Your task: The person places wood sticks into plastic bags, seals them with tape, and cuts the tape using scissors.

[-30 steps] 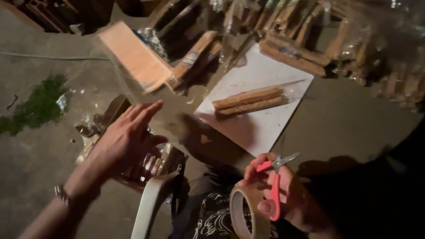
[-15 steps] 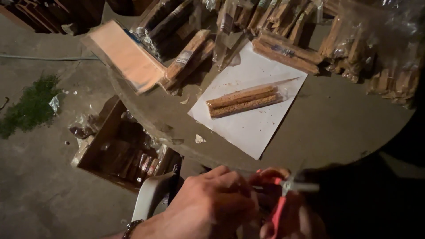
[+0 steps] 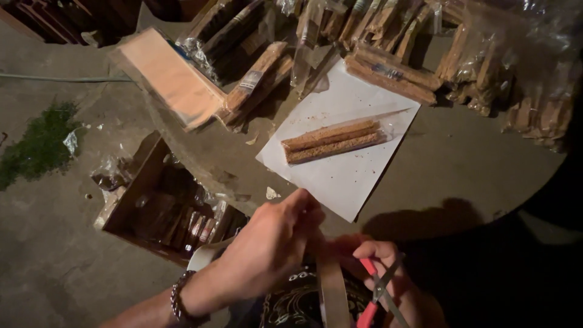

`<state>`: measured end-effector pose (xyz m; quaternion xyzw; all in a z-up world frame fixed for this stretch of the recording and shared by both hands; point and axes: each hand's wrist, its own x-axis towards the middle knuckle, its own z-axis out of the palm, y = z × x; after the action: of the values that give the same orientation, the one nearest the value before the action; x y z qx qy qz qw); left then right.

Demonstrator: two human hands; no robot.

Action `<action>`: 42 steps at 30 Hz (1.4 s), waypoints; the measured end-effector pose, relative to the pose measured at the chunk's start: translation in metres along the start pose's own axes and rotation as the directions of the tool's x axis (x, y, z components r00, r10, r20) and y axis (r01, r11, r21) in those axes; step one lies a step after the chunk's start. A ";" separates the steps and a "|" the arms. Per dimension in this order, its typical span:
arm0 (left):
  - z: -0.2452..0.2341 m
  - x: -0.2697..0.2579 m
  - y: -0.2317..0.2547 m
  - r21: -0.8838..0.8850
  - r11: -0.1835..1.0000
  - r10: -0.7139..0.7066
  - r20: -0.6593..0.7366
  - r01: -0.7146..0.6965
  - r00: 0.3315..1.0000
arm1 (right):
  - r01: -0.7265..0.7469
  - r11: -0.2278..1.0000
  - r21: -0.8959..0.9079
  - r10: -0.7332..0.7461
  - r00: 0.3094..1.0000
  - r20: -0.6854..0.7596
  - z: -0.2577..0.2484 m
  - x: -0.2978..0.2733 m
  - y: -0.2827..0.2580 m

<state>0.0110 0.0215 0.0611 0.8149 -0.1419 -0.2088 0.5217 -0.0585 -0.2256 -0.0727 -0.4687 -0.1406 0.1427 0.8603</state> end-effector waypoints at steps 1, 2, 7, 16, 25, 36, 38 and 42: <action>-0.002 0.002 0.002 -0.058 0.998 0.008 0.006 -0.007 1.000 | -0.039 0.998 -0.051 0.042 0.998 0.052 -0.007 0.000 -0.001; -0.003 0.002 0.002 -0.060 0.998 0.009 0.009 -0.008 1.000 | -0.039 0.998 -0.053 0.042 0.998 0.048 -0.019 -0.010 0.000; -0.011 0.004 0.007 -0.015 0.961 0.276 0.092 -0.275 0.957 | -0.468 0.808 -0.357 0.303 0.851 -0.429 -0.122 -0.062 0.024; -0.018 0.013 0.041 0.002 0.939 0.332 0.260 -0.344 0.907 | -0.098 0.043 -0.994 0.696 0.716 -0.040 -0.021 0.039 -0.159; -0.017 0.016 0.040 -0.003 0.909 0.404 0.261 -0.418 0.877 | -0.093 -0.040 -0.995 0.897 0.435 -0.077 0.044 0.109 -0.190; -0.024 0.017 0.027 0.037 0.916 0.381 0.229 -0.399 0.896 | -0.016 0.235 -0.972 0.775 0.606 0.178 0.002 0.086 -0.199; -0.024 0.015 0.024 0.011 0.918 0.385 0.215 -0.396 0.898 | -0.019 0.265 -0.964 0.714 0.675 0.183 -0.019 0.059 -0.176; -0.014 0.014 0.021 0.035 0.905 0.410 0.185 -0.423 0.893 | -0.154 0.954 -0.258 0.161 0.987 0.004 -0.003 0.036 -0.080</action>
<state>0.0295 0.0177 0.0829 0.7632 -0.3657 -0.1568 0.5091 -0.0152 -0.2558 -0.0025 -0.5840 -0.1308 0.1973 0.7764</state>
